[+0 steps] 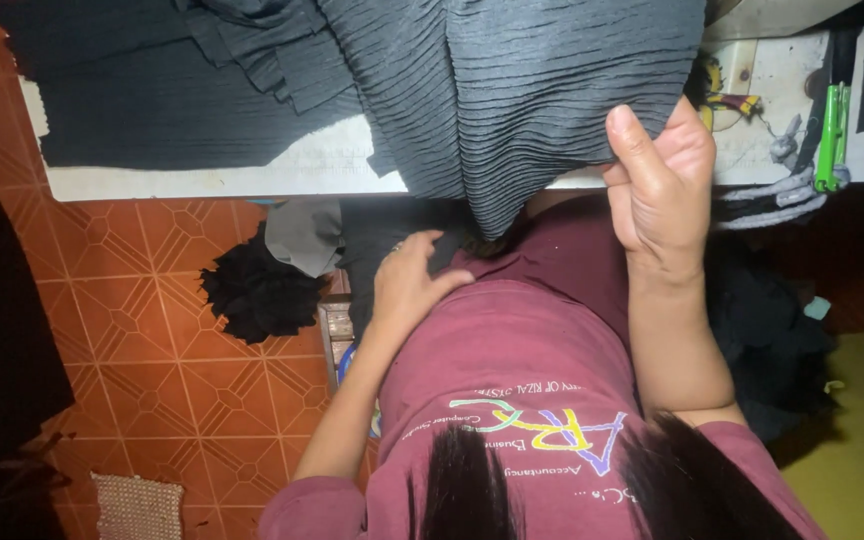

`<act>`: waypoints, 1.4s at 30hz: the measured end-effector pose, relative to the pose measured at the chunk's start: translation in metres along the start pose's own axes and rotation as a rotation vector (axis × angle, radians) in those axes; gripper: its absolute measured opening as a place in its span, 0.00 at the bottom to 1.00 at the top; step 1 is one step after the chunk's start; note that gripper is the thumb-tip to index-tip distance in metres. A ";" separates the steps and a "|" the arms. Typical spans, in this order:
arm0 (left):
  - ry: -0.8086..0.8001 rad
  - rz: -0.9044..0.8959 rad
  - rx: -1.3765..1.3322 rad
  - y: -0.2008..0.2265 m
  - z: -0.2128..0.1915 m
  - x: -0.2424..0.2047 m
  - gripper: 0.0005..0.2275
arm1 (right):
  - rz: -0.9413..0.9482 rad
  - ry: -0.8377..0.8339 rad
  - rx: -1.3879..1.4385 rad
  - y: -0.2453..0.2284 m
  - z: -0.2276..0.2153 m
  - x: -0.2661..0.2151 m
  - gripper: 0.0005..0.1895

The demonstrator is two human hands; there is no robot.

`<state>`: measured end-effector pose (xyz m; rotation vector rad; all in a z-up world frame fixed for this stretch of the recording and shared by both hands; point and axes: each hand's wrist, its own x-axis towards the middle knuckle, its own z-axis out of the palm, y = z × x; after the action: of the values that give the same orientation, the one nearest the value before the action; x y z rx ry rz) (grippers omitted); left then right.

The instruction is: Trimming excess threads and fabric from black garments using a small hand tool at a sewing workstation.

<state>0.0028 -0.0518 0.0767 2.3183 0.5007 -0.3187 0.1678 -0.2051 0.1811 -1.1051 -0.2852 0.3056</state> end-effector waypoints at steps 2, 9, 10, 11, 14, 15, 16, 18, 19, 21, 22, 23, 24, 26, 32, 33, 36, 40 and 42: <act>0.087 0.116 0.205 -0.007 0.016 -0.002 0.23 | -0.010 0.004 -0.030 -0.001 -0.002 0.000 0.13; 0.186 0.051 -0.194 -0.022 -0.007 -0.001 0.11 | -0.021 0.001 -0.030 -0.005 -0.002 0.002 0.13; 0.189 0.055 -0.189 -0.035 -0.011 -0.003 0.11 | -0.026 0.001 -0.026 -0.005 -0.002 0.002 0.13; 0.168 -0.118 -0.301 -0.048 -0.016 -0.006 0.12 | -0.012 0.005 -0.002 -0.005 -0.002 0.002 0.13; 0.206 -0.207 -0.377 -0.045 -0.054 -0.019 0.09 | -0.021 0.013 0.019 -0.005 -0.001 0.003 0.13; 0.262 -0.130 -0.347 -0.036 -0.071 -0.023 0.10 | -0.035 0.017 0.012 -0.006 -0.001 0.003 0.13; 0.262 -0.107 -0.341 -0.029 -0.085 -0.027 0.10 | -0.057 0.025 0.012 -0.003 -0.003 0.004 0.13; 0.270 0.116 -0.142 -0.012 -0.111 -0.033 0.13 | 0.052 0.128 0.111 0.002 -0.009 0.006 0.06; 0.270 0.143 -0.139 0.017 -0.129 -0.033 0.13 | 0.026 0.137 0.109 0.024 -0.033 0.002 0.06; 0.145 0.411 -0.083 0.075 -0.162 -0.037 0.08 | 0.119 0.152 0.126 0.068 -0.081 -0.005 0.07; 0.144 0.433 -0.076 0.095 -0.171 -0.034 0.08 | 0.097 0.160 0.127 0.052 -0.066 -0.003 0.07; 0.026 0.535 -0.140 0.116 -0.180 -0.032 0.04 | 0.129 0.212 0.216 0.035 -0.051 -0.001 0.08; -0.096 0.633 -0.200 0.136 -0.188 -0.031 0.03 | 0.162 0.262 0.309 0.020 -0.036 0.000 0.10; -0.062 0.781 -0.128 0.168 -0.189 -0.016 0.03 | 0.189 0.241 0.324 -0.008 -0.011 0.002 0.12; 0.141 0.920 0.153 0.197 -0.168 0.068 0.09 | 0.278 0.155 0.405 -0.027 0.005 0.003 0.25; 0.097 0.776 0.185 0.198 -0.165 0.082 0.11 | 0.331 0.217 0.414 -0.022 0.002 0.003 0.25; 0.027 0.661 0.120 0.201 -0.164 0.096 0.10 | 0.376 0.237 0.312 -0.003 -0.015 0.004 0.30; 0.127 0.663 0.081 0.199 -0.162 0.095 0.08 | 0.385 0.249 0.282 -0.007 -0.018 0.006 0.30; 0.148 0.689 0.039 0.196 -0.160 0.099 0.07 | 0.397 0.209 0.261 -0.008 -0.018 0.006 0.31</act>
<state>0.1910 -0.0417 0.2730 2.3990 -0.2522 0.1772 0.1809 -0.2207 0.1809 -0.9197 0.1610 0.5587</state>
